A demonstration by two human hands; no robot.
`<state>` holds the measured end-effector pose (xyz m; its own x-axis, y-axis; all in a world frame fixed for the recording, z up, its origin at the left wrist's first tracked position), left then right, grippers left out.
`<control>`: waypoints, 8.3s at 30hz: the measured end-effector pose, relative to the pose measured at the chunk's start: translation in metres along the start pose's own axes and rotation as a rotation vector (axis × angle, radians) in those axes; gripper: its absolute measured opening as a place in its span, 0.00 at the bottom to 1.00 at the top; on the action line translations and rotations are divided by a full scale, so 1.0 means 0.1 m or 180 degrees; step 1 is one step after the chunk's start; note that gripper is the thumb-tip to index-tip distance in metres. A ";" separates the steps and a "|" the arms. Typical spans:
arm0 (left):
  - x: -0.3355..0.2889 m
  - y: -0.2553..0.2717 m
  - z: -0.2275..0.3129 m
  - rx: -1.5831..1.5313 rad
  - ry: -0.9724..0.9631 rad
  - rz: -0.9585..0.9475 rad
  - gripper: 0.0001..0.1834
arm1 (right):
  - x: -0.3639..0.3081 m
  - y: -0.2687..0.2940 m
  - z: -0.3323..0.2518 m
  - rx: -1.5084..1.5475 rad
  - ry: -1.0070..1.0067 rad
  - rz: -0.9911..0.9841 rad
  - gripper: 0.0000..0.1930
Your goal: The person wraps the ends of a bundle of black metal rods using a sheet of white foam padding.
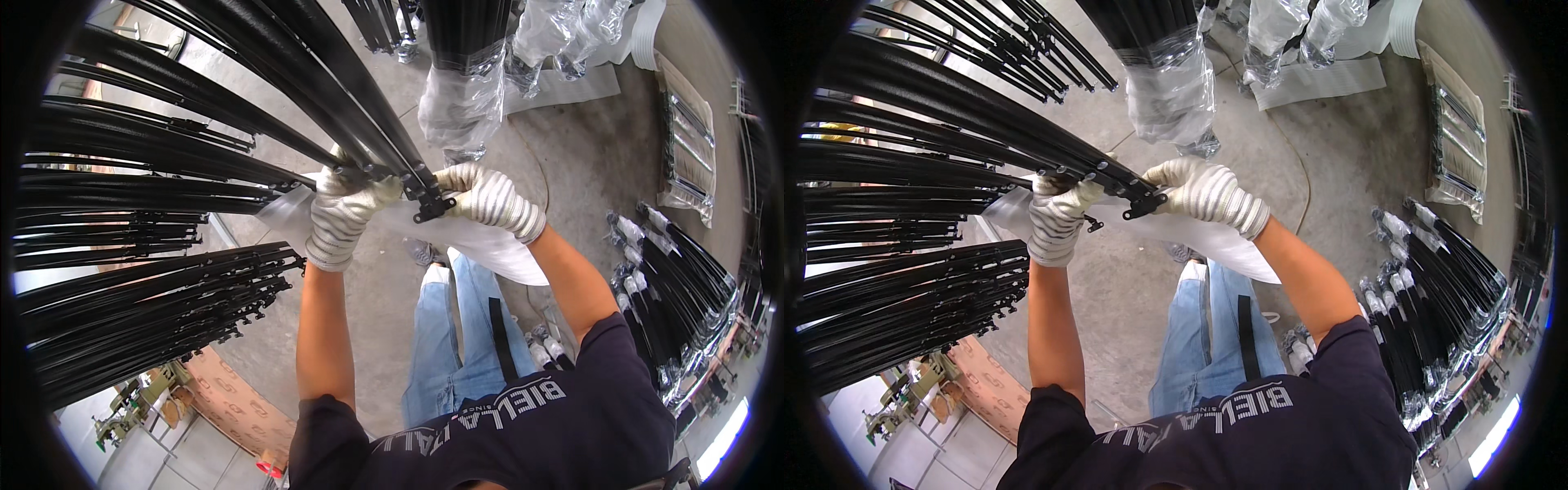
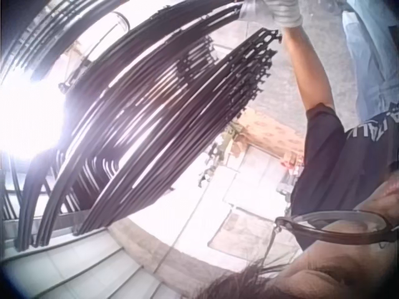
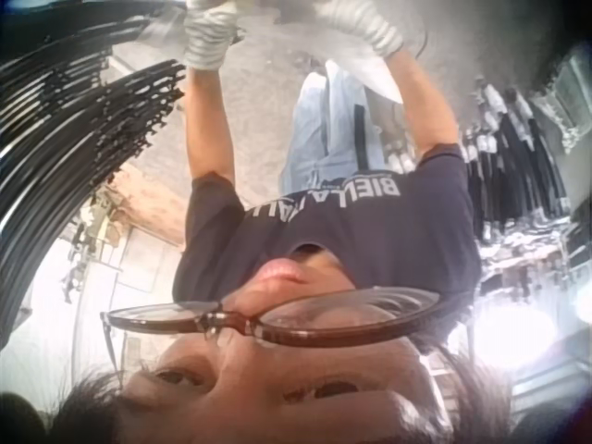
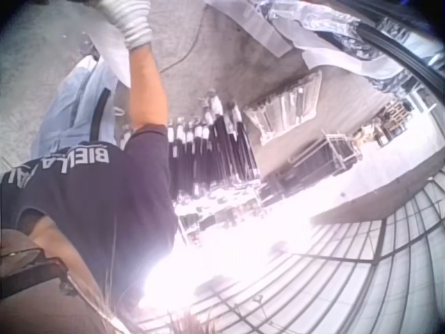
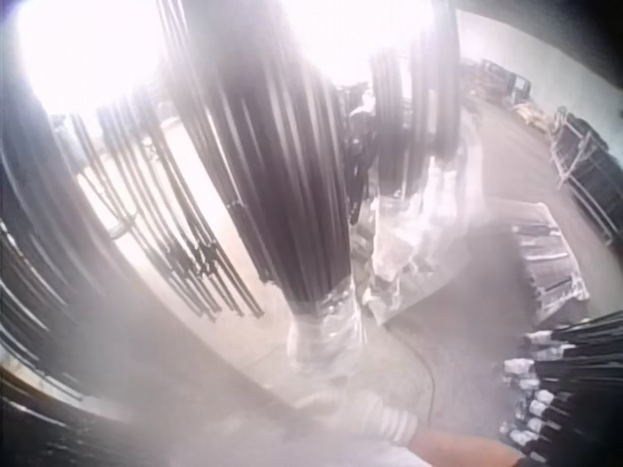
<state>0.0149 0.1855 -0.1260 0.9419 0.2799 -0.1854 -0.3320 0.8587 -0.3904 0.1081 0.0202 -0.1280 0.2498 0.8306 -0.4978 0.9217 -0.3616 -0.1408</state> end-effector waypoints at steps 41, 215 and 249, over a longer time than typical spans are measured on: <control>-0.05 -0.28 -0.12 -0.0797 -0.0451 0.0793 0.09 | -0.12 -0.04 -0.16 -0.2120 0.0165 0.0080 0.19; -1.48 0.22 1.56 0.0327 -0.0570 0.1209 0.13 | 1.29 -0.92 -1.47 -0.0571 0.1376 -0.2820 0.42; 0.20 0.15 0.91 0.0334 -0.0331 -0.0525 0.22 | -0.20 -0.64 -1.53 -0.1093 0.2773 0.1539 0.14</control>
<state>0.0331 0.2428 -0.0534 0.9850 0.1699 -0.0308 -0.1710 0.9350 -0.3107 0.0895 0.0918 0.0223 0.6146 0.6967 0.3700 0.6676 -0.7093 0.2265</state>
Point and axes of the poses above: each hand's wrist, its own x-axis towards the middle knuckle, its own y-axis out of the back of the hand, z = x × y, the point moved 1 cm from there along x, towards the middle knuckle, and after that the axes turned 8 degrees about -x, right-handed, at the moved point
